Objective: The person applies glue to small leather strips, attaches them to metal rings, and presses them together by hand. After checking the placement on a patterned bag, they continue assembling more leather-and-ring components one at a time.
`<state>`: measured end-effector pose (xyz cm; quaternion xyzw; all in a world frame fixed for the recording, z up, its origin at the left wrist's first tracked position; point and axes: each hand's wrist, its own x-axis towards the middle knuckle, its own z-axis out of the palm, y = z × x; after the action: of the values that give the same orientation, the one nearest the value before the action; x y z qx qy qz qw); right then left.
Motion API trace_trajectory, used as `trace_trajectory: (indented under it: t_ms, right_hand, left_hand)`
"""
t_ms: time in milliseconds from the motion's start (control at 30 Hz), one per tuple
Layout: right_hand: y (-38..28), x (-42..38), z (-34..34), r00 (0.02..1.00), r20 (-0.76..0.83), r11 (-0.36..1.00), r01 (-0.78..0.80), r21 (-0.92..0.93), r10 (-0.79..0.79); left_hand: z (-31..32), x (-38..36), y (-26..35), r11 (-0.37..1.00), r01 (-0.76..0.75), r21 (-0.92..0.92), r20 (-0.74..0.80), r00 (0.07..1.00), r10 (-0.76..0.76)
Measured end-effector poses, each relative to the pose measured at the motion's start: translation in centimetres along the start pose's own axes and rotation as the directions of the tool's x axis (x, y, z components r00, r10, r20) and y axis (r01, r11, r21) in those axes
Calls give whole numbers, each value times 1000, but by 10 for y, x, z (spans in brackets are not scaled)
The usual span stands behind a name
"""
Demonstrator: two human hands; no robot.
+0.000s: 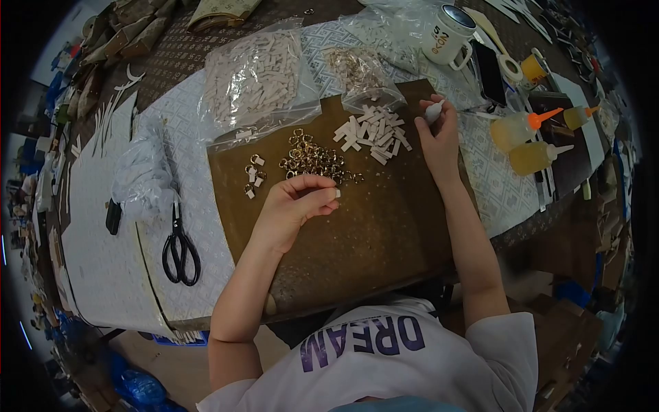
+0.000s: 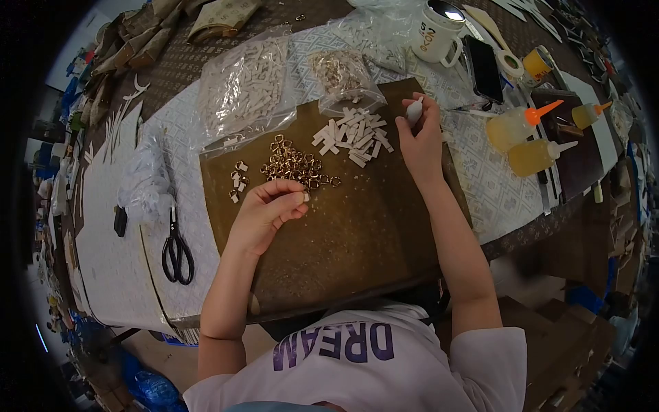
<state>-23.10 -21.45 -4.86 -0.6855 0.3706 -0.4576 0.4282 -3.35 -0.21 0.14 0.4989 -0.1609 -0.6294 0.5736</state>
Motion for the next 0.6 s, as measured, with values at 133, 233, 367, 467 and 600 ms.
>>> trace_trajectory:
  t_ms: [133, 233, 367, 467, 600]
  right_hand:
    - [-8, -2, 2, 997, -59, 997, 46, -63, -50]
    - [-10, -1, -1, 942, -157, 941, 259, -218, -296]
    - [-31, -16, -5, 947, -112, 946, 280, -160, -299]
    - [-70, -35, 8, 968, 247, 967, 93, -238, -32]
    - [-62, -54, 20, 946, 323, 908, 111, -404, 28]
  left_hand:
    - [0, 0, -1, 1000, -7, 1, 11, 1000, 7]
    - [2, -1, 0, 1000, -15, -2, 16, 1000, 15]
    - [4, -2, -1, 999, -40, -20, 29, 999, 41]
    - [6, -5, 3, 999, -49, -15, 23, 999, 49]
    - [6, -6, 2, 996, -85, -12, 20, 996, 85]
